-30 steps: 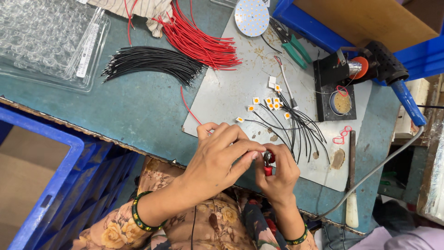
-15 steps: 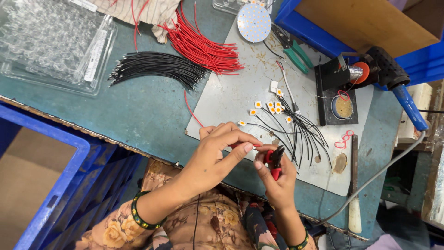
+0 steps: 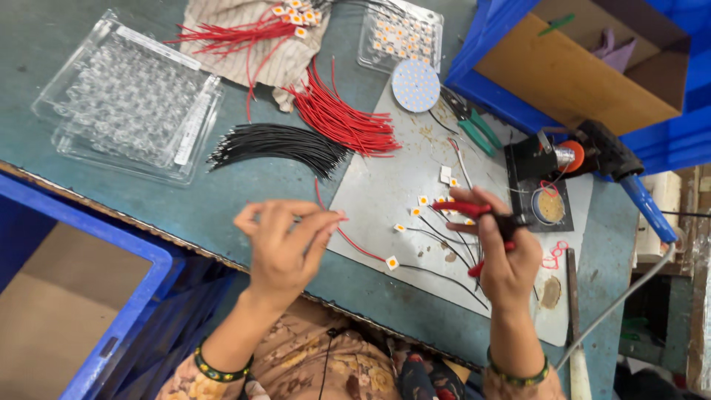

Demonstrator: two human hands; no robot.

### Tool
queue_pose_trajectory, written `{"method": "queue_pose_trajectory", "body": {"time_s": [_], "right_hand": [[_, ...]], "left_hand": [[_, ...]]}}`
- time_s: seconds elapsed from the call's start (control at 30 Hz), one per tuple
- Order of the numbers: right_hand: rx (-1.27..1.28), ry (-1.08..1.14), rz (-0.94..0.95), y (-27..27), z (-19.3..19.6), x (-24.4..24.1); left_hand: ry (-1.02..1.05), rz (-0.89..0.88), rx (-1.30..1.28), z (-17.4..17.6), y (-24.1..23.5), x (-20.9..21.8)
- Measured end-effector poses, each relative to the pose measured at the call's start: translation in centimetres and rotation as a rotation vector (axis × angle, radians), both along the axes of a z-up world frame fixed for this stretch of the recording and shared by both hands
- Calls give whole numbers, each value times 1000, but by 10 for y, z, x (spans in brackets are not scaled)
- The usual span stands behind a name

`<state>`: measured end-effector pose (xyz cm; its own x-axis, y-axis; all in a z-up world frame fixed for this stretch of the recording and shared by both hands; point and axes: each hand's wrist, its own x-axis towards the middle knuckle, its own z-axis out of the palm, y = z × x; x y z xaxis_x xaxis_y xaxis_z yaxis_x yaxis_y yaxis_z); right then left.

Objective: The person solders red and black wires to small square LED modules on a workbench. They use a soldering iron and wire cutters to attach wires to each LED, then place the finished units on the table.

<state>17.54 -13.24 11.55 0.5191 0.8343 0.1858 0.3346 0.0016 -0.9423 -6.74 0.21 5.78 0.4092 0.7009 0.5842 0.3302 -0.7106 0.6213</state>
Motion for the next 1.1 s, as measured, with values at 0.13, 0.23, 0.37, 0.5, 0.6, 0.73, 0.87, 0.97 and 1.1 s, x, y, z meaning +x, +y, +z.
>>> {"method": "queue_pose_trajectory", "body": {"time_s": [0.13, 0.23, 0.37, 0.5, 0.6, 0.73, 0.87, 0.97, 1.1], "right_hand": [[65, -290, -13, 46, -2, 22], [341, -441, -181, 76, -15, 61], [663, -284, -547, 126, -27, 158], [668, -514, -643, 168, -43, 243], [463, -850, -936, 193, -45, 287], [-210, -737, -999, 210, -57, 310], [-253, -899, -841, 202, -65, 305], [-89, -837, -729, 171, -55, 275], [138, -552, -455, 89, -32, 196]], "left_hand": [[36, -73, -14, -30, -4, 5], [22, -119, -44, -41, -4, 3], [-5, -126, -120, -48, -1, 4], [0, -131, -151, -46, 2, 5], [9, -107, -141, -45, 1, 6], [22, -75, -143, -46, 0, 7], [40, -77, -146, -47, 0, 6], [66, -94, -147, -46, 1, 6], [78, -102, -146, -41, 4, 7]]}}
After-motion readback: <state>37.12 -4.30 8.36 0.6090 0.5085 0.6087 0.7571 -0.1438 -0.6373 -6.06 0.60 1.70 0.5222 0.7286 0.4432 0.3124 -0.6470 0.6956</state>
